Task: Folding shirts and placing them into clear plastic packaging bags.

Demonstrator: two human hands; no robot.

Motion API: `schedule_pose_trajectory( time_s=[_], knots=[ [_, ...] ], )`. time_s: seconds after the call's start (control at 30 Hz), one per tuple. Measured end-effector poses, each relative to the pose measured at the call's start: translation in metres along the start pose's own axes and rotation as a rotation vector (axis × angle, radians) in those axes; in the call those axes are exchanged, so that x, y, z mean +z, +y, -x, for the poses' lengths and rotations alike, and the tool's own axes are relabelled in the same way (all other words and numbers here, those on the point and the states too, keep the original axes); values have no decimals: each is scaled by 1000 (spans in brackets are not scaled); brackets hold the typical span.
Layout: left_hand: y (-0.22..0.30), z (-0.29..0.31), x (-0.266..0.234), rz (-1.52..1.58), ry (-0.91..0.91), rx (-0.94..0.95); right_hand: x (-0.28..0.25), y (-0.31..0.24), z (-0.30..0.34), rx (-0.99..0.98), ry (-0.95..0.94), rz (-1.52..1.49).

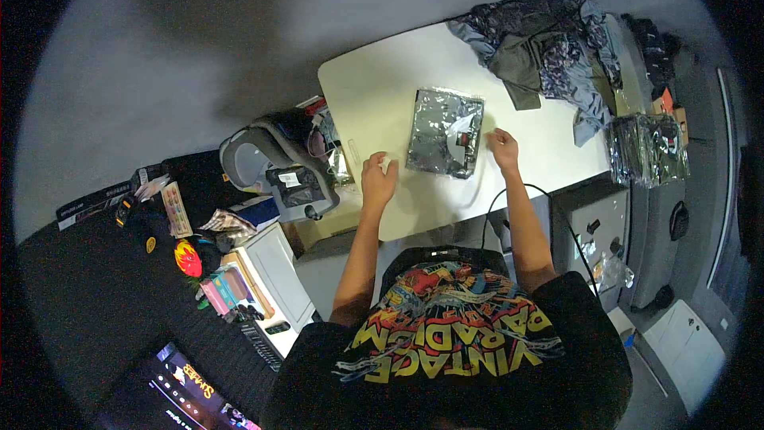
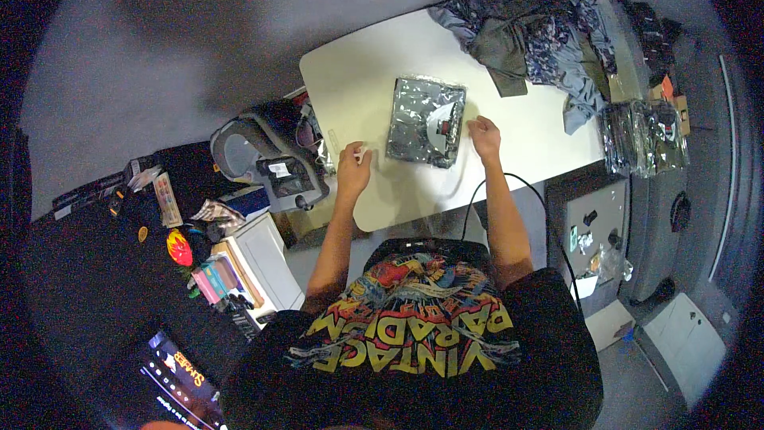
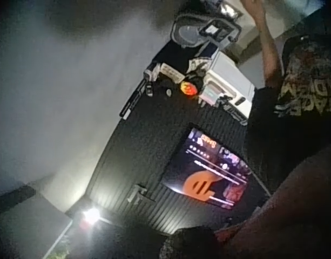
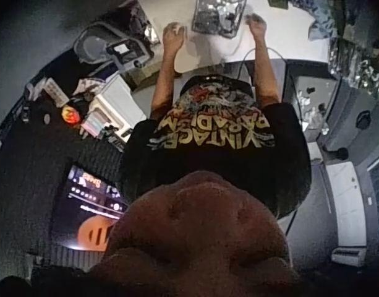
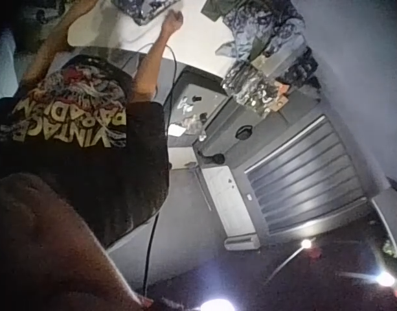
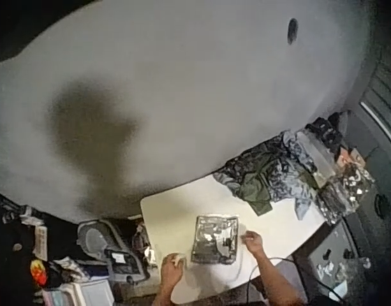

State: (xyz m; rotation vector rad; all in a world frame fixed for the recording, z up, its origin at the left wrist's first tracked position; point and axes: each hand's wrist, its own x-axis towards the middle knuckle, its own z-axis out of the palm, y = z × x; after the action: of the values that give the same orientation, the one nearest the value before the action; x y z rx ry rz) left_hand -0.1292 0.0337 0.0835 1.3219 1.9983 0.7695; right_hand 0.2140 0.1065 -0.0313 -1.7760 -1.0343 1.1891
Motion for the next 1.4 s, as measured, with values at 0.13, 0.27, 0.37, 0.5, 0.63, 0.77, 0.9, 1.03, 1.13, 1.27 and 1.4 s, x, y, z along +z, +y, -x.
schedule_pose_trajectory(
  time_s=[0.13, 0.27, 0.37, 0.5, 0.63, 0.77, 0.9, 1.03, 1.13, 1.27, 1.4],
  knots=[
    [-30, -10, 38, 62, -123, -134, 0, 18, 3, 143, -21, 200],
    [-17, -12, 76, -54, -79, -73, 45, -35, 34, 130, 151, 457],
    [0, 7, 100, -151, -87, -124, 47, -38, 32, 180, 116, 498],
    [20, 23, 81, -137, -805, -275, 24, -58, 14, -45, 22, 677],
    [19, 29, 56, -117, -974, -411, -12, -64, -1, -185, 187, 750],
    [23, -16, 71, -119, -354, -6, -56, -14, 6, -112, 140, 809],
    [7, -65, 95, -76, 106, 269, -32, -29, 29, -102, 123, 558],
    [8, -76, 109, -219, -169, 26, -37, -41, 15, 97, -34, 541],
    [30, -66, 139, -133, -361, -31, -84, -11, 5, 140, -72, 49],
    [5, -45, 145, 55, -387, 1, -104, -31, 18, 222, -130, -273],
    [46, -3, 162, 375, -427, -58, -158, -64, 26, 82, -111, -273]
  ],
)
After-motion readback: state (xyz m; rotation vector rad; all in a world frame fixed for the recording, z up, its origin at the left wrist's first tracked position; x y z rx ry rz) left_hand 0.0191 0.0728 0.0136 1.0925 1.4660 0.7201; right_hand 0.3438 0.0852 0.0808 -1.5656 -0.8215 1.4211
